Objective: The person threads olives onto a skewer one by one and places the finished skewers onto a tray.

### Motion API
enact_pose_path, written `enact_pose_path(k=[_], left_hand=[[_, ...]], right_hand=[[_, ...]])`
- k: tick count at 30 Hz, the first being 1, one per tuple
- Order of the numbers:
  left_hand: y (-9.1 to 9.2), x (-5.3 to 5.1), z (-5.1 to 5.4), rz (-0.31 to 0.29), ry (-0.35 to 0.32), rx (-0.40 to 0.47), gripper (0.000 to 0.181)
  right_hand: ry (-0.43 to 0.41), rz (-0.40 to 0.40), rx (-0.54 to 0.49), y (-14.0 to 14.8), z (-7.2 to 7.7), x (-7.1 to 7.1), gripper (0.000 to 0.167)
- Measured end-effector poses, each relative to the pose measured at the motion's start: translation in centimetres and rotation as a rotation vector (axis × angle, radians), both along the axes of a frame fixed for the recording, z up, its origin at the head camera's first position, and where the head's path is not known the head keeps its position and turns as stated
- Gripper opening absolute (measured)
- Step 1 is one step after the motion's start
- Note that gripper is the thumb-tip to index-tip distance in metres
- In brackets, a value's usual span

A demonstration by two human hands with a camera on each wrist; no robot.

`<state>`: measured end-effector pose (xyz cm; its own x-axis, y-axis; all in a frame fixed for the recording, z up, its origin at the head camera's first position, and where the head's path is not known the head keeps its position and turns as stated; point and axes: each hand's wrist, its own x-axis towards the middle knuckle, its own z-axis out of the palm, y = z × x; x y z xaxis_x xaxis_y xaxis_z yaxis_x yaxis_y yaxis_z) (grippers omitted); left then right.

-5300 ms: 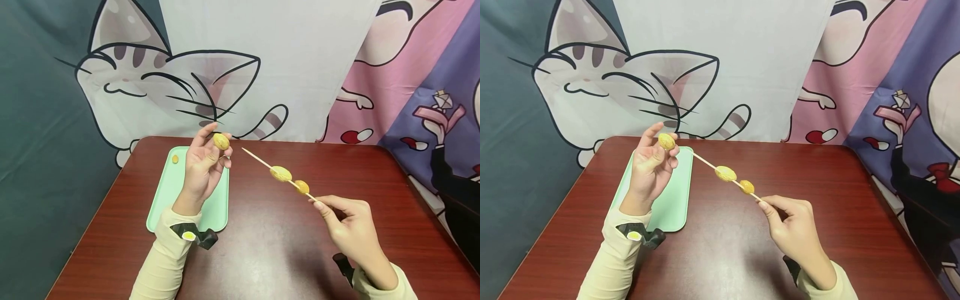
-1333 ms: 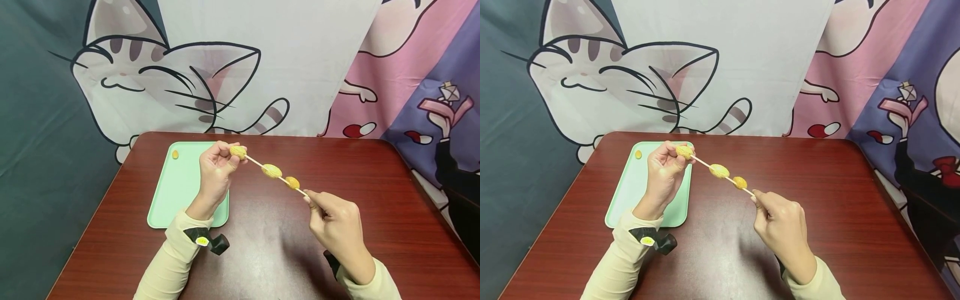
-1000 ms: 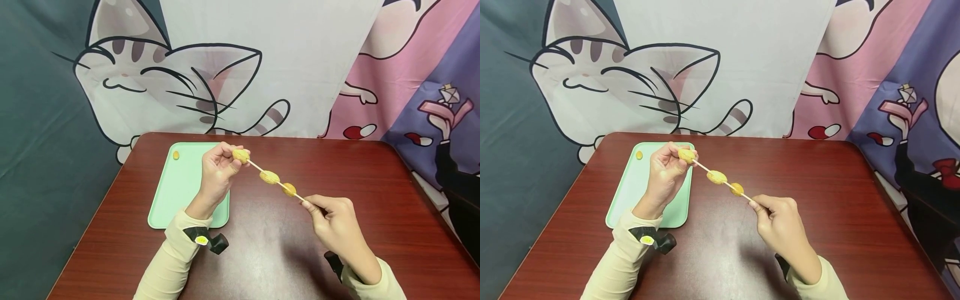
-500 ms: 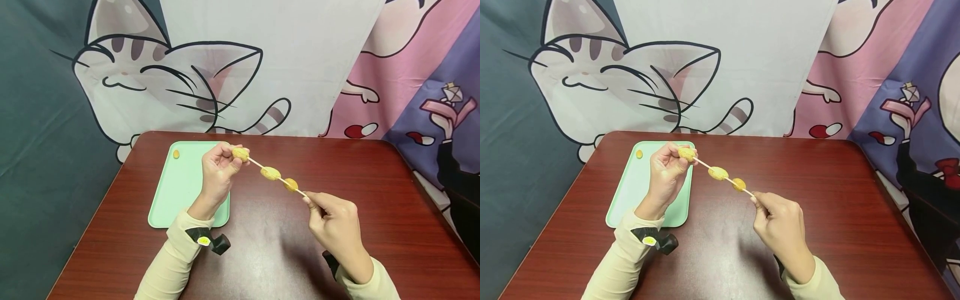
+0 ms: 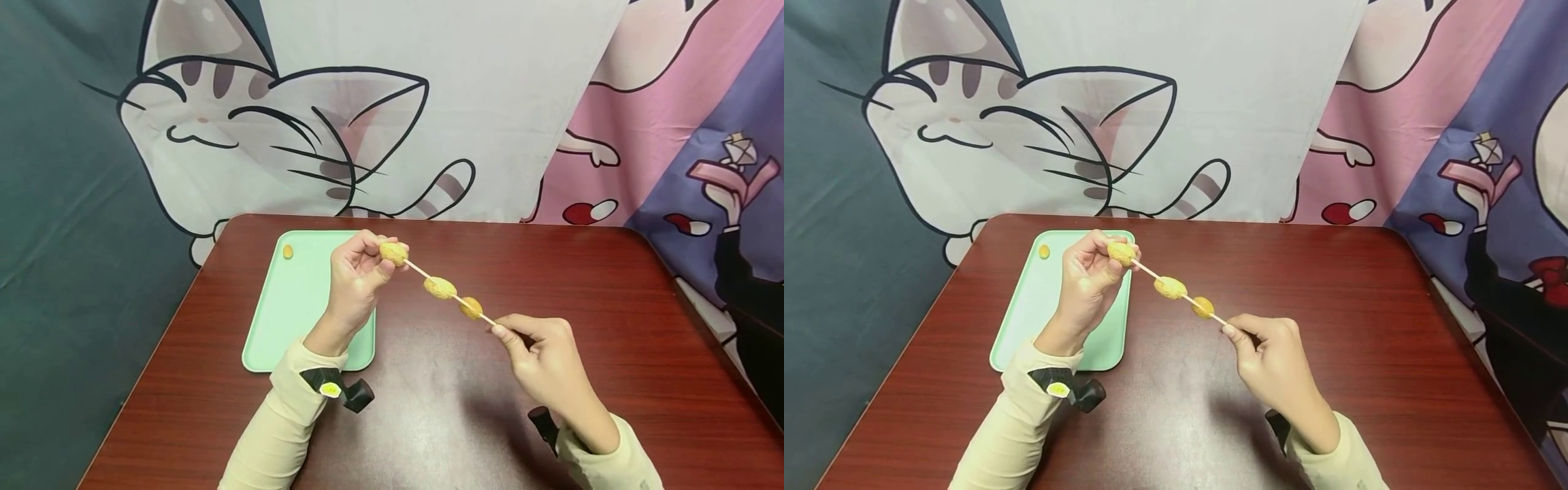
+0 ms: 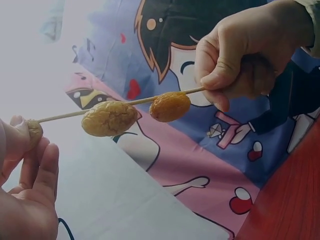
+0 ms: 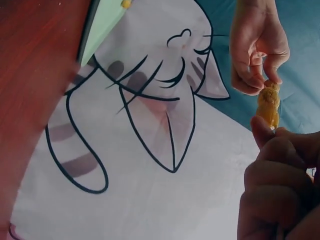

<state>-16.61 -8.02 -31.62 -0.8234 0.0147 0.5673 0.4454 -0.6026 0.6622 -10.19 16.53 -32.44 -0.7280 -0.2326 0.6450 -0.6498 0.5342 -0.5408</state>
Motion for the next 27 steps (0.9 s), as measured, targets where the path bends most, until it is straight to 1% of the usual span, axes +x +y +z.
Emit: enact_pose_path(k=[2,5,7,9,10,13,15,18,22,24,25,27], left_hand=[[0.05,0.01,-0.07,0.011,-0.002,-0.002,0.027],[0.2,0.1,-0.13,0.035,-0.008,0.0,0.027],[0.3,0.18,-0.14,0.048,-0.013,0.001,0.027],[0.36,0.23,-0.11,0.045,-0.011,0.002,0.027],[0.34,0.21,-0.12,0.042,-0.004,0.001,0.027],[0.16,0.08,-0.12,0.028,0.02,-0.011,0.026],[-0.02,0.05,-0.06,0.02,0.039,-0.024,0.026],[-0.25,0.05,0.02,0.004,0.058,-0.038,0.026],[-0.34,0.1,0.06,-0.023,0.077,-0.063,0.025],[-0.26,0.07,0.04,-0.03,0.082,-0.075,0.025],[-0.21,0.07,0.0,-0.029,0.082,-0.081,0.025],[-0.1,0.05,-0.07,-0.027,0.082,-0.087,0.025]], right_hand=[[0.041,-0.033,-0.004,-0.03,-0.14,-0.06,0.021],[0.157,-0.088,0.008,-0.09,-0.3,-0.19,0.015],[0.22,-0.099,0.013,-0.14,-0.33,-0.26,0.013],[0.248,-0.096,0.018,-0.16,-0.35,-0.32,0.012],[0.237,-0.087,0.012,-0.18,-0.35,-0.3,0.012],[0.153,-0.055,0.006,-0.09,-0.31,-0.19,0.016],[0.075,-0.021,-0.002,-0.01,-0.23,-0.09,0.021],[-0.049,0.037,-0.02,0.16,-0.1,0.07,0.025],[-0.259,0.147,-0.091,0.36,0.1,0.26,0.024],[-0.341,0.181,-0.118,0.42,0.25,0.27,0.024],[-0.366,0.186,-0.122,0.43,0.32,0.25,0.024],[-0.368,0.168,-0.118,0.39,0.43,0.21,0.024]])
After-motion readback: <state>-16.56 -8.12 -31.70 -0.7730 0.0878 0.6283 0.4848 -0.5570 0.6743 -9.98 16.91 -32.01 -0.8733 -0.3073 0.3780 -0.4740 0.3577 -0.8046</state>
